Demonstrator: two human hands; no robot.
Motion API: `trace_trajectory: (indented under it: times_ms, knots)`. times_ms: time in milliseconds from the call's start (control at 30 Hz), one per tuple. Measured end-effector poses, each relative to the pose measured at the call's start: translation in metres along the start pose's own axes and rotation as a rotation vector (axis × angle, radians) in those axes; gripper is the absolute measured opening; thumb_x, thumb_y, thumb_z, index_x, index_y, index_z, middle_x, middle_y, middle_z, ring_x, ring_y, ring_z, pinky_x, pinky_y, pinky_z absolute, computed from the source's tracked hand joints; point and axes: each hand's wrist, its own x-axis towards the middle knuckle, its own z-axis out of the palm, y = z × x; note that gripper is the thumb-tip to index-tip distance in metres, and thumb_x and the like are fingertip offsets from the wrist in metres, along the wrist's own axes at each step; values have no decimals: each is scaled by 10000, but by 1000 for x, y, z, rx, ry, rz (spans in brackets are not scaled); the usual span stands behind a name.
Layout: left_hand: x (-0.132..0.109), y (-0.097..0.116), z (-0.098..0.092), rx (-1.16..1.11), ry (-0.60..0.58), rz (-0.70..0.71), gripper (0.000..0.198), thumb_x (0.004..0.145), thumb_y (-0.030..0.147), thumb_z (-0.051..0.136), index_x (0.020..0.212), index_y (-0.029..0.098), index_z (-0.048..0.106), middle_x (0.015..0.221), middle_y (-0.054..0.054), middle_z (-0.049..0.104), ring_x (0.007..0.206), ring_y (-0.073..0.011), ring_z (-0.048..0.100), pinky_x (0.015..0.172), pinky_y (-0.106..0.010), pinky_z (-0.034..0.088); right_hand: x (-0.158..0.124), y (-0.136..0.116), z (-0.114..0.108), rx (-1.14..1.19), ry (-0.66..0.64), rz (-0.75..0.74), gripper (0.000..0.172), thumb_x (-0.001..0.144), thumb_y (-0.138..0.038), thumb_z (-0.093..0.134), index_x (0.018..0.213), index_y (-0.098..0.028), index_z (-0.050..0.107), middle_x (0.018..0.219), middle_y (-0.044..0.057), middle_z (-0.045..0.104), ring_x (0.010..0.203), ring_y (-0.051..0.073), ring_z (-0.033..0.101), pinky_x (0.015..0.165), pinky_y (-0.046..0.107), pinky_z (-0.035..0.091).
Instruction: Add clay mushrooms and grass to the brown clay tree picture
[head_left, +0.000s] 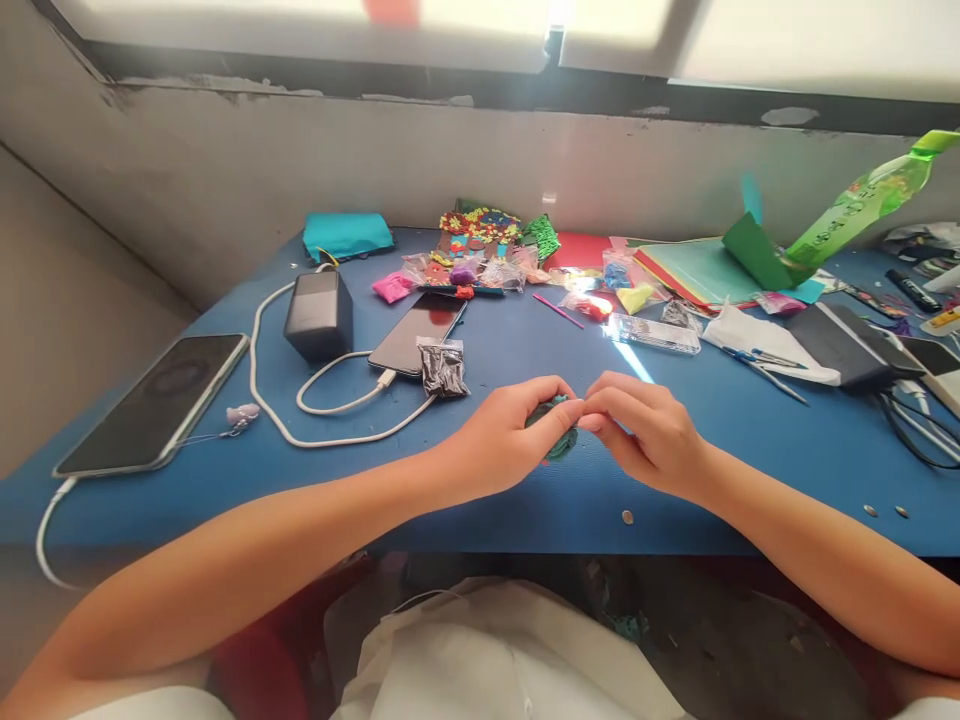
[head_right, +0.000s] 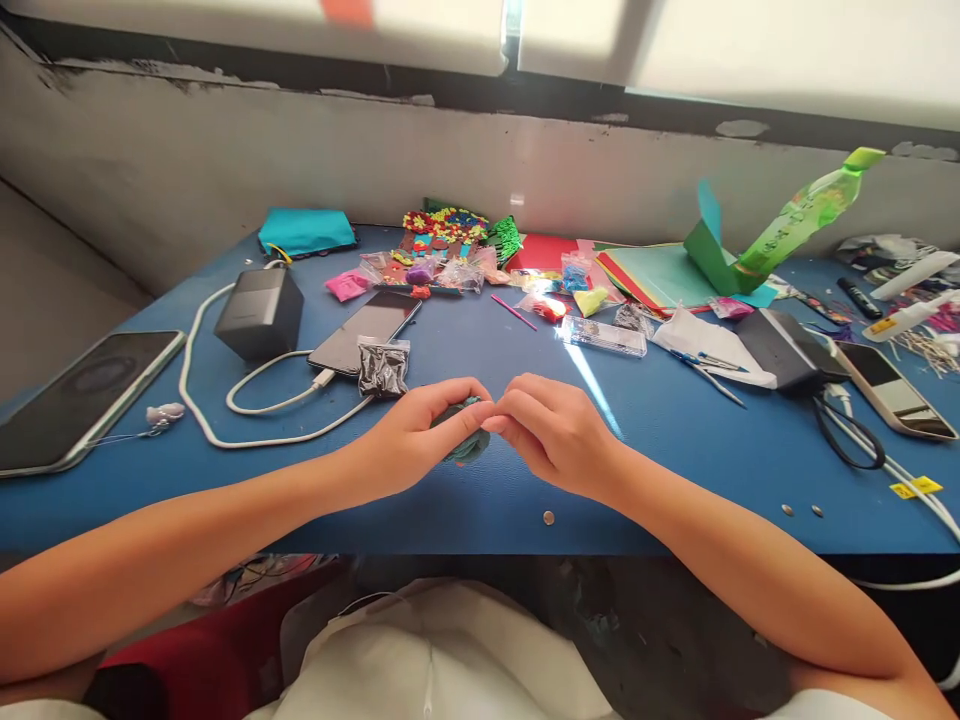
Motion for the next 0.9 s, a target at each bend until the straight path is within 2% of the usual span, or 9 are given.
trace_trajectory:
  times_ms: [100, 200, 300, 433, 533, 633, 733, 800, 900]
  knots:
    - [0, -1, 2, -131, -21, -6, 307, 927, 432, 473, 752, 181, 498, 606, 59, 408, 571, -84, 379, 534, -224, 315, 0, -2, 2, -5, 29, 5, 61, 938, -150, 474, 905, -194, 498, 748, 39, 550, 644, 131, 497, 550, 239, 451]
    - [1, -3, 5, -263, -33, -67, 307, 947, 449, 413, 793, 189, 466, 645, 43, 451, 593, -94, 447, 528, -221, 346, -1, -5, 4, -27, 96, 14, 124, 892, -98, 531, 976, -187, 514, 794, 54, 570, 697, 143, 536, 590, 250, 489]
    - [2, -6, 7, -301, 10, -95, 319, 954, 471, 378, 856, 189, 489, 701, 23, 477, 641, -110, 475, 552, -230, 383, -1, -7, 5, 1, 130, -4, 131, 885, -96, 539, 970, -195, 530, 763, 40, 573, 689, 151, 547, 589, 257, 490]
    - [2, -8, 8, -319, 69, -56, 349, 930, 508, 429, 982, 190, 562, 772, 13, 528, 717, -124, 508, 667, -262, 455, 1, -7, 6, 102, 61, -26, 101, 901, -110, 523, 941, -200, 544, 749, 31, 607, 676, 146, 556, 604, 260, 495]
    - [3, -9, 5, -392, 90, -80, 406, 900, 530, 491, 1101, 191, 589, 967, -29, 626, 858, -148, 571, 782, -281, 472, 3, -8, 5, 114, 0, -63, 85, 910, -122, 523, 924, -200, 554, 765, 37, 630, 666, 140, 555, 648, 284, 512]
    - [4, -9, 3, -526, 59, -124, 501, 868, 591, 513, 1132, 176, 608, 1141, -77, 635, 966, -183, 596, 806, -285, 483, 5, -9, 3, 134, -46, -63, 75, 932, -148, 509, 917, -205, 554, 813, 48, 656, 722, 135, 596, 734, 299, 537]
    - [3, -10, 6, -652, 15, -178, 571, 849, 636, 513, 1168, 172, 605, 1181, -95, 645, 1050, -201, 604, 831, -282, 496, 5, -9, 1, 181, -95, -13, 75, 941, -157, 503, 906, -201, 553, 1005, 99, 684, 913, 144, 643, 808, 288, 546]
    - [2, -8, 9, -729, 2, -209, 625, 852, 672, 463, 1212, 173, 573, 1191, -112, 653, 1058, -209, 618, 852, -299, 504, 4, -8, 2, 218, -120, 40, 81, 933, -137, 506, 896, -193, 551, 1074, 123, 669, 970, 148, 643, 793, 270, 551]
    - [11, 5, -6, -609, -22, -203, 714, 837, 734, 384, 1210, 152, 565, 1208, -164, 648, 1070, -255, 627, 872, -362, 508, 3, -3, 3, 266, -53, 94, 94, 923, -110, 499, 890, -190, 535, 956, 104, 660, 876, 138, 642, 733, 260, 556]
